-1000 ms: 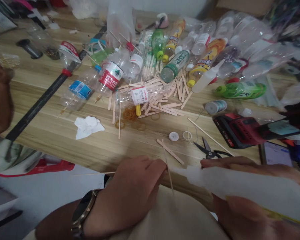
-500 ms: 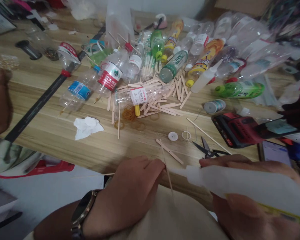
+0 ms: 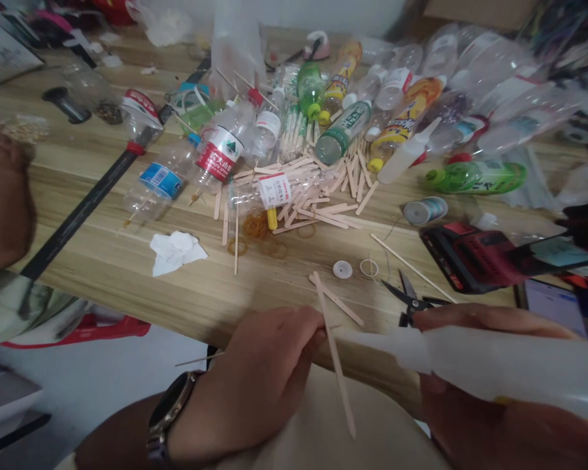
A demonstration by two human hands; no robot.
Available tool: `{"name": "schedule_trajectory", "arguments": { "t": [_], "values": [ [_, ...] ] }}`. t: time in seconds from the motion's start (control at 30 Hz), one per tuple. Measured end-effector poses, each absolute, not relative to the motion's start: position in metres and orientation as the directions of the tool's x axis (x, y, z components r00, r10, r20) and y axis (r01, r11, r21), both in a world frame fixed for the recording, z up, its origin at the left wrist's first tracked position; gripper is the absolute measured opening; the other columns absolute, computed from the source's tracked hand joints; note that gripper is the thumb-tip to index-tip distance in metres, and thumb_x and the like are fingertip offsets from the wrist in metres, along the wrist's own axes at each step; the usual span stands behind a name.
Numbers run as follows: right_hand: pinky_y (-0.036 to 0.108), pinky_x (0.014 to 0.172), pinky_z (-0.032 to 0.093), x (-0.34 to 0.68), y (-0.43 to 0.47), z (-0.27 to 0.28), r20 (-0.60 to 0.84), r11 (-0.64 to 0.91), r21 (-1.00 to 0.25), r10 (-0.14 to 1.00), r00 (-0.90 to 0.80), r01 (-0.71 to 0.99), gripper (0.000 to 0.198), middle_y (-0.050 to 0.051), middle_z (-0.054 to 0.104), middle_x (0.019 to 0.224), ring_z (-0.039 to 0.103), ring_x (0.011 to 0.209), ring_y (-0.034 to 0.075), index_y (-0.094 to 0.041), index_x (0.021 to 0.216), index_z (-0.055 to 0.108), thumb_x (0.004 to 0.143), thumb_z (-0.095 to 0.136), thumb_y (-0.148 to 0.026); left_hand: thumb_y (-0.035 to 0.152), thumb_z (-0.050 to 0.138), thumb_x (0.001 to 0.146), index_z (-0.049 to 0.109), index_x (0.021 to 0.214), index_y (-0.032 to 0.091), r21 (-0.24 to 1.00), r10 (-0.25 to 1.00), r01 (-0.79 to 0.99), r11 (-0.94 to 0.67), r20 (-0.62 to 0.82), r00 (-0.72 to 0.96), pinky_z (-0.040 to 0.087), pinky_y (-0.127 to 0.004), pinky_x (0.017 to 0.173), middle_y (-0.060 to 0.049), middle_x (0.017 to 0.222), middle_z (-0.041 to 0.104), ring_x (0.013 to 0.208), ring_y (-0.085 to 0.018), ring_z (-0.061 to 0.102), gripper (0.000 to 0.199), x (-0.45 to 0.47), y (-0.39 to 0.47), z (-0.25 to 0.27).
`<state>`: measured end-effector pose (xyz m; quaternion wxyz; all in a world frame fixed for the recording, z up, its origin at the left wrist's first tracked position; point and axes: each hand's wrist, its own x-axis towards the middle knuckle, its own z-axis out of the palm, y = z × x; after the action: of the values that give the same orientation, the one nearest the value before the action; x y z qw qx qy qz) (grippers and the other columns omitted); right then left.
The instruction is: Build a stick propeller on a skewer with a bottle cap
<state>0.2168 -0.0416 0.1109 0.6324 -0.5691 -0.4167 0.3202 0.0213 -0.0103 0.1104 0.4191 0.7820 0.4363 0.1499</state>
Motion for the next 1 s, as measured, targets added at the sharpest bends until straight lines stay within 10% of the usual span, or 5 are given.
{"name": "schedule_trajectory", "arguments": {
  "t": [0.23, 1.0],
  "values": [
    [0.028, 0.032, 0.045, 0.211, -0.036, 0.116, 0.116, 0.114, -0.993, 0.882, 0.456, 0.033, 0.025, 0.005, 0.07, 0.076, 0.069, 0.066, 0.027, -0.028, 0.083, 0.069, 0.064, 0.08, -0.04, 0.019, 0.037, 0.098, 0.052, 0.083, 0.021, 0.816, 0.818, 0.524, -0.242, -0.118, 0.563, 0.039, -0.026, 0.062, 0.0, 0.078, 0.063, 0.07, -0.016, 0.058, 0.021, 0.021, -0.009, 0.113],
    [0.027, 0.038, 0.041, 0.207, -0.033, 0.11, 0.202, 0.099, -0.966, 0.868, 0.453, 0.241, 0.043, 0.007, 0.068, 0.077, 0.055, 0.052, 0.018, -0.022, 0.086, 0.07, 0.083, 0.058, -0.063, 0.012, 0.041, 0.091, 0.047, 0.078, 0.022, 0.857, 0.811, 0.474, -0.205, -0.122, 0.572, 0.035, -0.026, 0.06, 0.003, 0.073, 0.058, 0.066, -0.014, 0.053, 0.017, 0.014, -0.004, 0.108]
  ]
}}
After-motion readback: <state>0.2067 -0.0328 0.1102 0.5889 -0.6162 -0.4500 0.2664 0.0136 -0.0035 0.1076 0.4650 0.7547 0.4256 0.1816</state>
